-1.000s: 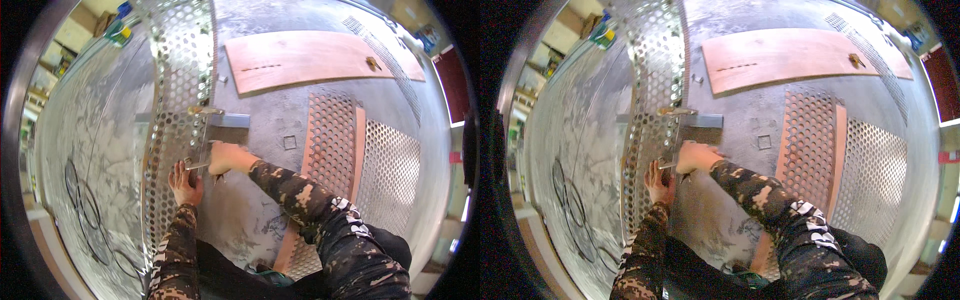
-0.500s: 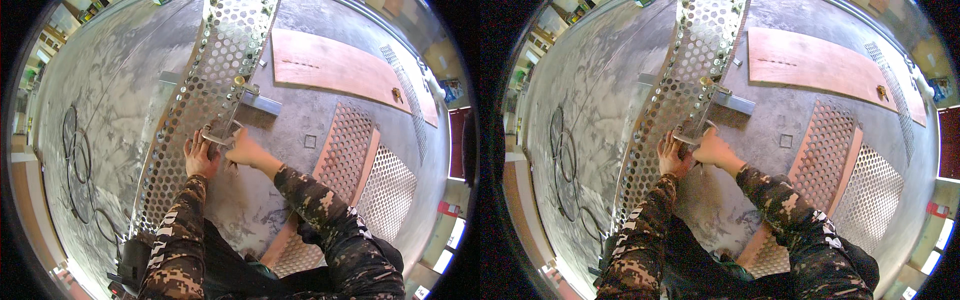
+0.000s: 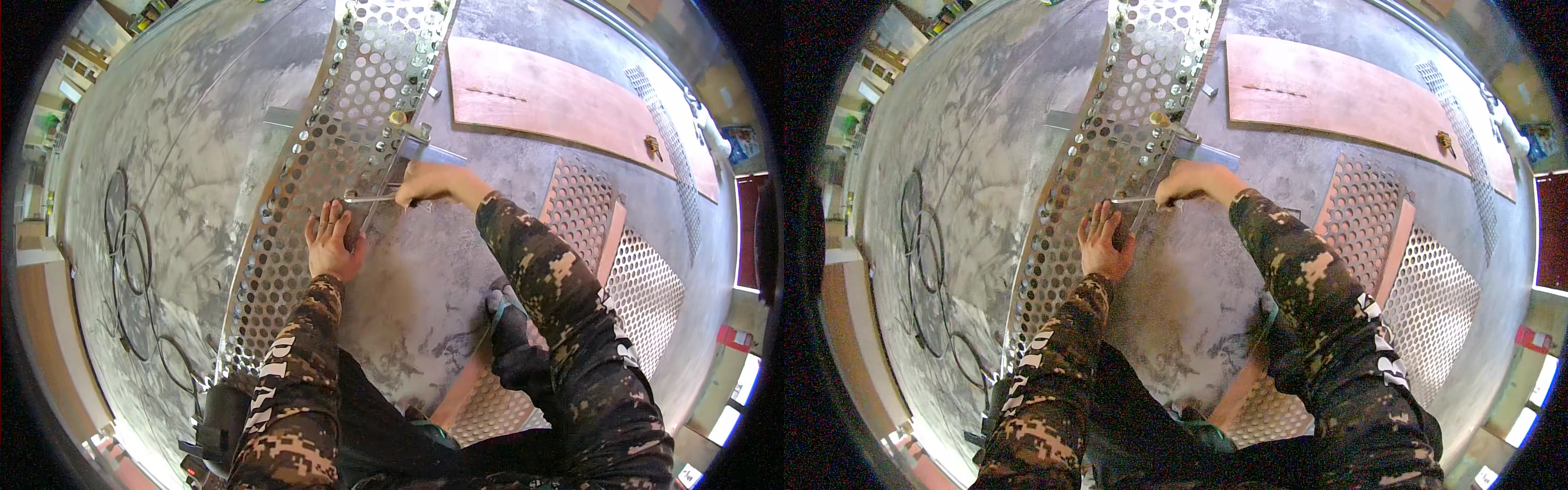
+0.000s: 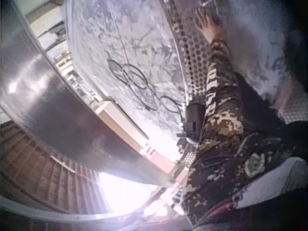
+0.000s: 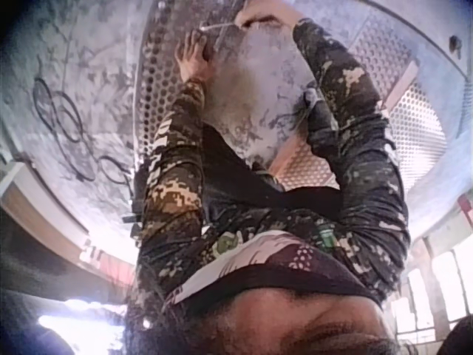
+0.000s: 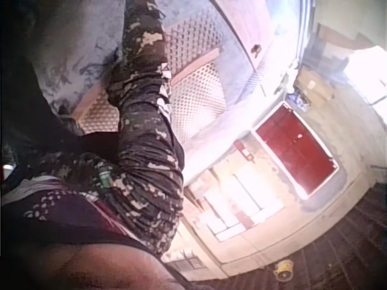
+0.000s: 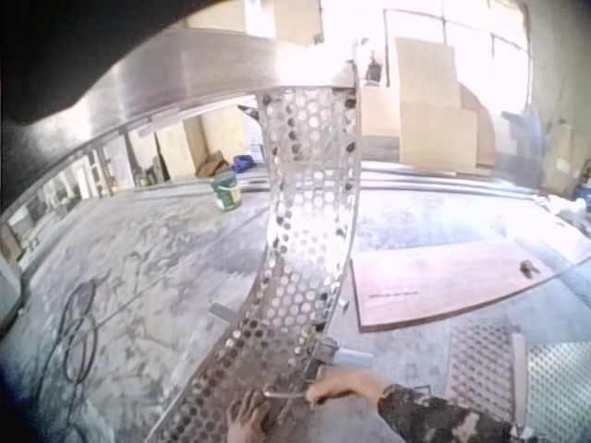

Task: The person positions metal pieces along the edge of a curved perforated metal sheet and fastens them in place using clamps.

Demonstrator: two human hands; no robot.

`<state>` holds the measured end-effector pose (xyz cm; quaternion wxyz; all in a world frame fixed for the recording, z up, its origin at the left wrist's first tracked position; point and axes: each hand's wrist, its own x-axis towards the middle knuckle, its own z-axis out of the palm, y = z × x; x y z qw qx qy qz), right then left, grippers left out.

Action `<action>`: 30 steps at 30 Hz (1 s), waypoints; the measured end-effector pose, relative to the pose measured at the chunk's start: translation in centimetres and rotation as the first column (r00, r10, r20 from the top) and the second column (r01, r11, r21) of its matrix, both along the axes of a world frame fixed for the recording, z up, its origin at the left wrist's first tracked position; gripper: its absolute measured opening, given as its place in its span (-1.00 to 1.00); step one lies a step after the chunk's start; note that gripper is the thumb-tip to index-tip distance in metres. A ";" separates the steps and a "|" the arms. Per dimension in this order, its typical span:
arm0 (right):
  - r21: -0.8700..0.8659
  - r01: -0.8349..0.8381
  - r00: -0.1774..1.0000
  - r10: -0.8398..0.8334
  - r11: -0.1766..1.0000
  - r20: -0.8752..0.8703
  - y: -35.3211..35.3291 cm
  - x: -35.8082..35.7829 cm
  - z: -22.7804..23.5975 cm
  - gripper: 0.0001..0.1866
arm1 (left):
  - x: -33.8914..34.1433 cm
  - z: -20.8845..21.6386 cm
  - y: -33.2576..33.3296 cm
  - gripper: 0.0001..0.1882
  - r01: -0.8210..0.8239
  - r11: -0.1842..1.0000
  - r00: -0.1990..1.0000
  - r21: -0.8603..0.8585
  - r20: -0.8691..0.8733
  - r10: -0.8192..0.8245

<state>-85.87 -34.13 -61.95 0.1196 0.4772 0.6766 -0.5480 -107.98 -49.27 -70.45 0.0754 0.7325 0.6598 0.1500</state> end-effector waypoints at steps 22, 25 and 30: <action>-0.159 0.725 0.538 -0.696 0.670 -0.475 -13.1 -3.1 -1.4 -0.46 | 0.5 -0.2 0.2 -0.48 0.012 1.000 1.000 -0.005 0.028 -0.012; -0.582 0.588 0.675 -0.737 0.562 -0.030 -9.2 -3.5 0.5 -0.62 | 0.2 -0.2 -0.1 -0.48 0.018 1.000 1.000 0.012 0.008 -0.018; -0.636 0.691 0.489 -0.870 0.343 0.062 -6.2 -1.4 1.6 -0.64 | 0.5 -0.7 0.2 -0.50 0.006 1.000 1.000 0.014 0.001 -0.006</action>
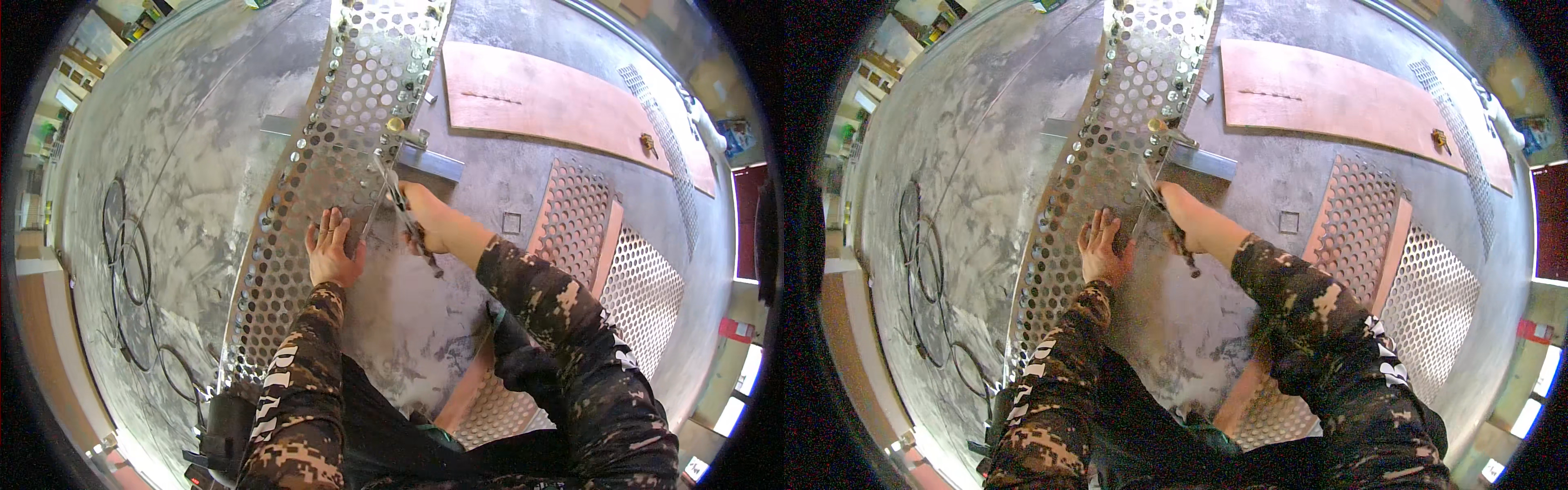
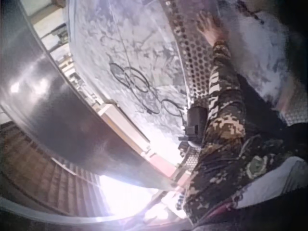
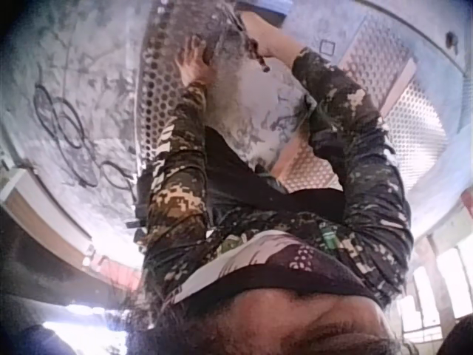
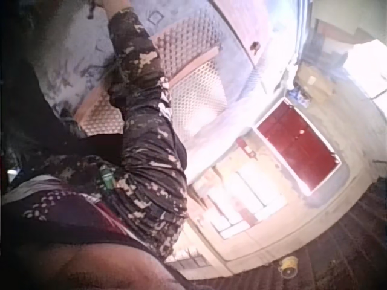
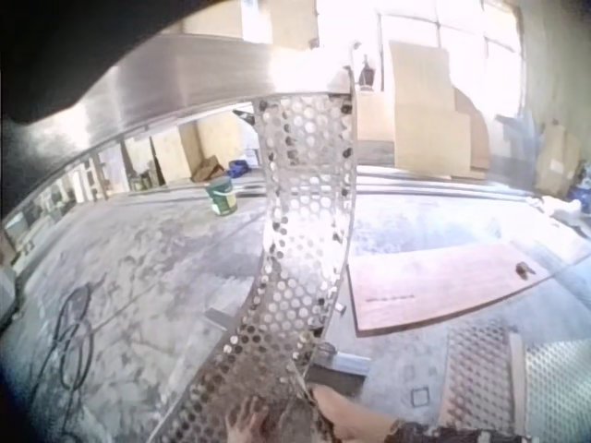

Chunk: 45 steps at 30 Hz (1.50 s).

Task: The person positions metal pieces along the edge of a curved perforated metal sheet and fastens them in place using clamps.

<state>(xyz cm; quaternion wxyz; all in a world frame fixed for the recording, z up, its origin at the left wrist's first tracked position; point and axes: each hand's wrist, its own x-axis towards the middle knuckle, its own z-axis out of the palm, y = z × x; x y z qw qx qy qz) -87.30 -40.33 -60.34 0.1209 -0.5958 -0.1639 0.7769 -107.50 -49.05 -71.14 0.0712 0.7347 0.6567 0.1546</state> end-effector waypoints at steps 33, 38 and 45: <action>0.185 -0.040 0.970 0.082 0.982 -0.227 -4.3 -0.4 -4.1 -0.85 | 0.0 0.7 -0.1 -0.50 -0.018 1.000 0.999 -0.022 0.031 0.019; 0.183 0.011 0.973 0.032 0.983 -0.227 -4.5 0.0 -4.9 -0.84 | -0.3 0.5 -0.2 -0.49 -0.018 1.000 0.999 -0.014 0.035 0.019; 0.191 0.051 0.958 0.006 0.980 -0.288 -4.4 1.0 -6.5 -0.81 | 0.0 0.5 -0.1 -0.50 -0.034 0.999 0.998 -0.008 0.052 0.034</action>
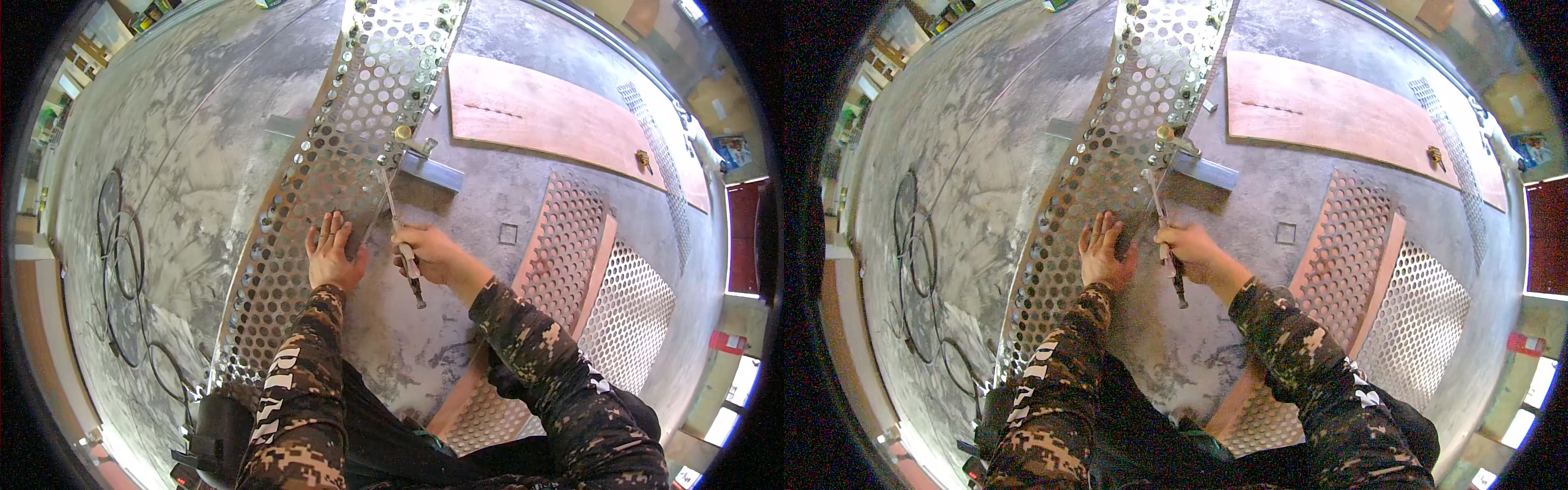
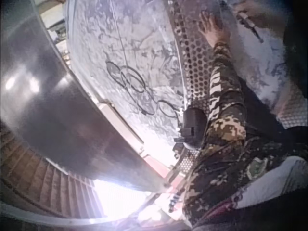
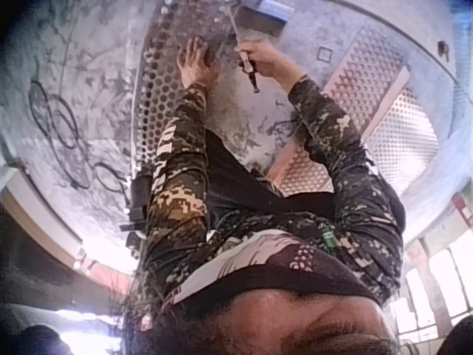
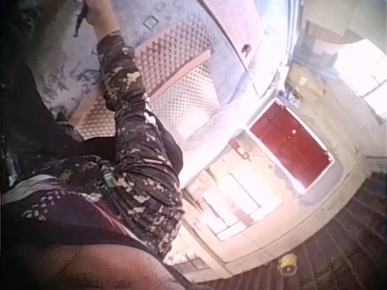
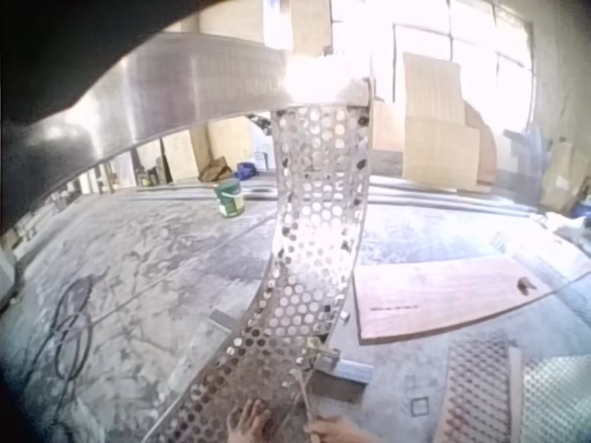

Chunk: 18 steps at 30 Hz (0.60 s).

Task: The person positions metal pieces along the edge of a curved perforated metal sheet and fastens them in place using clamps.

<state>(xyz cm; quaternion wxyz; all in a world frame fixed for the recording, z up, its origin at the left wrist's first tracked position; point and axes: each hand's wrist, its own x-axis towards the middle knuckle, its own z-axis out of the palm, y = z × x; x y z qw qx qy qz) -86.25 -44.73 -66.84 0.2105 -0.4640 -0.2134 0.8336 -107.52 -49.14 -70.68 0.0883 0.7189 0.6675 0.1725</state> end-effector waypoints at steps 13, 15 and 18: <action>-0.042 0.057 0.990 -0.051 0.997 0.133 -0.3 0.9 1.1 -0.73 | 0.1 0.4 -0.1 -0.49 -0.002 1.000 1.000 0.004 0.001 0.002; -0.045 0.057 0.988 -0.050 0.997 0.143 -0.2 0.8 1.3 -0.71 | 0.2 0.6 -0.2 -0.47 0.001 1.000 1.000 -0.027 0.009 -0.001; -0.045 0.055 0.971 -0.043 0.997 0.234 0.5 1.0 2.0 -0.63 | 0.3 0.9 -0.3 -0.46 -0.005 1.000 1.000 -0.031 0.000 0.005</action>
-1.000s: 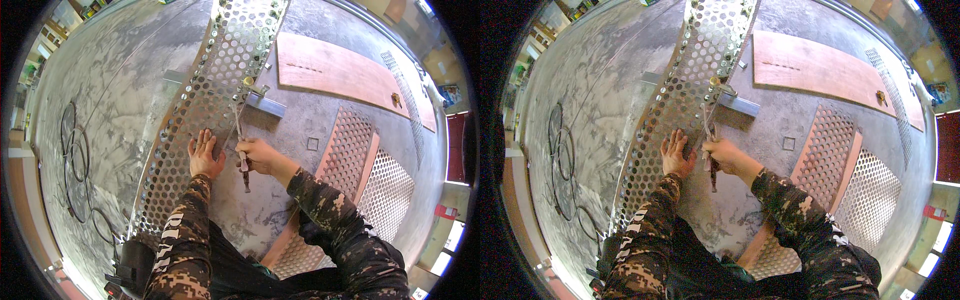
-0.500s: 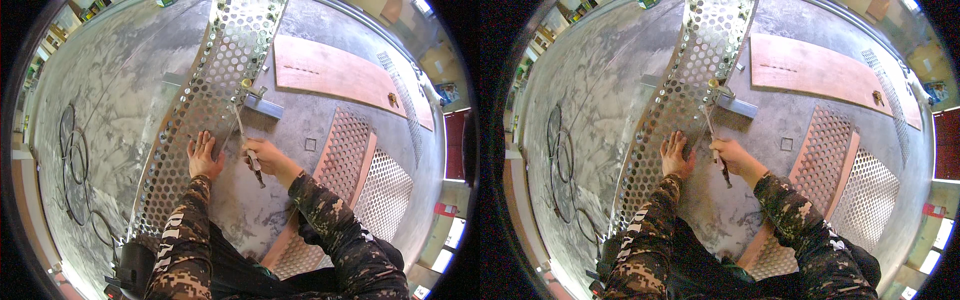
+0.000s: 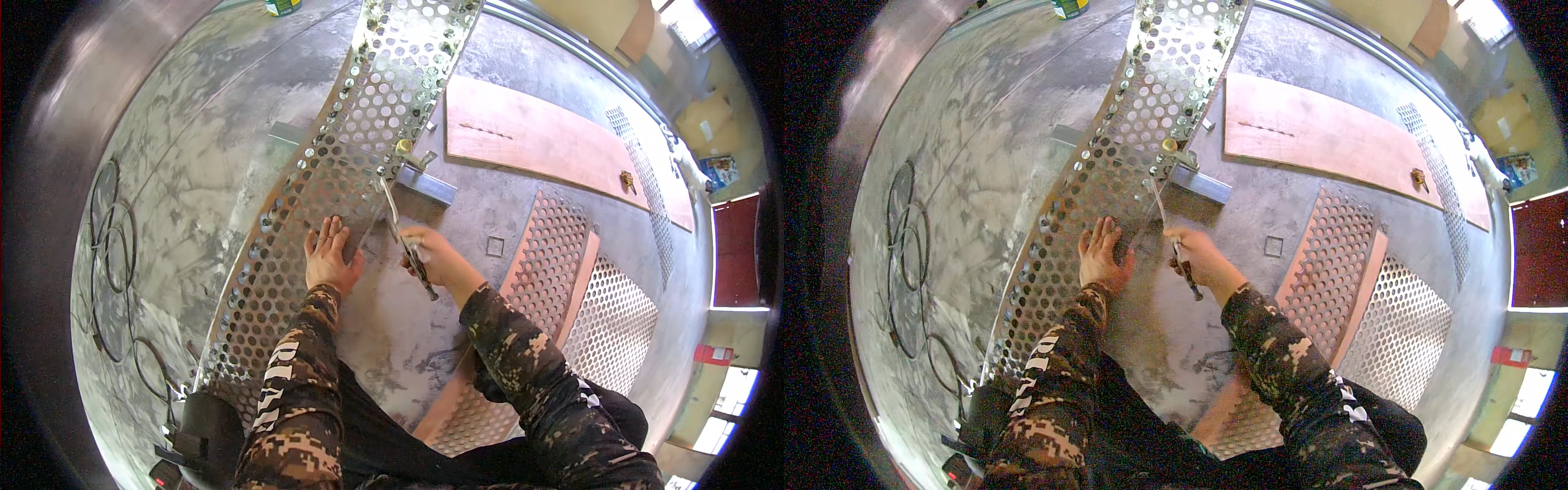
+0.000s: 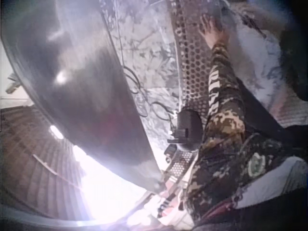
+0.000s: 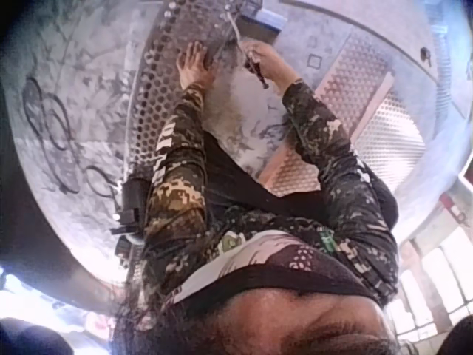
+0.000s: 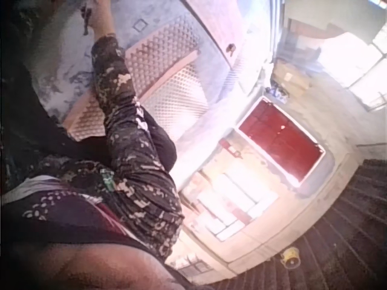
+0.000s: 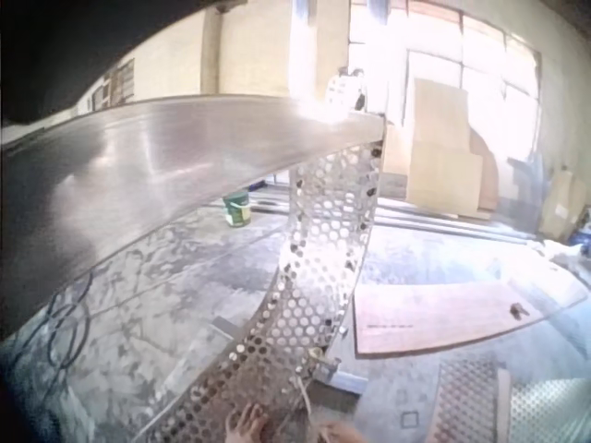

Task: The person positions metal pieces along the edge of a curved perforated metal sheet and fastens them in place using clamps.

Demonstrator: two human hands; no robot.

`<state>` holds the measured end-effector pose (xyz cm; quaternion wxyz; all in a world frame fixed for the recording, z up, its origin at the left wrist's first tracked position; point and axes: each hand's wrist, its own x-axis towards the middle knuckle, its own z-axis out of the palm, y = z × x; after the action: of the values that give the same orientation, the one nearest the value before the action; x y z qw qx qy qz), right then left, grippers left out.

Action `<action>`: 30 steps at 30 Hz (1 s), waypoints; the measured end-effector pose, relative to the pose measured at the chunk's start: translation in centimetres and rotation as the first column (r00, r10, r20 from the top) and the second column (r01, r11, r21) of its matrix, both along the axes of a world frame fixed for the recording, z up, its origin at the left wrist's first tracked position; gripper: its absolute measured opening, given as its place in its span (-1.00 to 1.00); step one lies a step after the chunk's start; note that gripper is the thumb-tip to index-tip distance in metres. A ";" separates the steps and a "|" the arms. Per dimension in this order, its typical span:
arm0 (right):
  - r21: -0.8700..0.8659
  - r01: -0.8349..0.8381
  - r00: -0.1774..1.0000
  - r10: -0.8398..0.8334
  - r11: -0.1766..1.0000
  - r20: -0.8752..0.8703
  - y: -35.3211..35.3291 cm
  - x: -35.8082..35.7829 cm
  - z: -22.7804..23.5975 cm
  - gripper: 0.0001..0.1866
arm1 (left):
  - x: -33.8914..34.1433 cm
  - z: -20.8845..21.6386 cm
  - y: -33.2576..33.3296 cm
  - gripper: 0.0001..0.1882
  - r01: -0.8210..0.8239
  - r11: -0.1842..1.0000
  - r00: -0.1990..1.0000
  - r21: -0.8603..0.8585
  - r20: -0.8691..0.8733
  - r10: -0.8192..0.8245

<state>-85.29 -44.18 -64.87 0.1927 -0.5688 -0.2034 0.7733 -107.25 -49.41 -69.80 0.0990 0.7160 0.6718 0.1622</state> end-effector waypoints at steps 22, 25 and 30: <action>-0.126 -0.256 0.965 0.260 0.958 0.017 0.4 -0.3 9.0 -0.30 | -0.4 0.8 -0.3 -0.44 -0.018 0.999 1.000 -0.039 0.019 0.018; -0.282 -0.189 0.981 0.192 0.941 -0.014 0.9 0.2 6.1 -0.39 | -0.1 0.9 -0.1 -0.44 -0.009 0.998 1.000 -0.056 0.020 0.010; -0.256 -0.189 0.982 0.184 0.948 -0.041 0.7 1.0 4.5 -0.47 | -0.3 1.0 -0.2 -0.44 -0.008 0.998 1.000 -0.066 0.009 0.008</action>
<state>-84.31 -43.51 -60.41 0.0445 -0.5609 -0.1517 0.8127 -107.51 -49.58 -68.76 0.1249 0.7088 0.6792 0.1438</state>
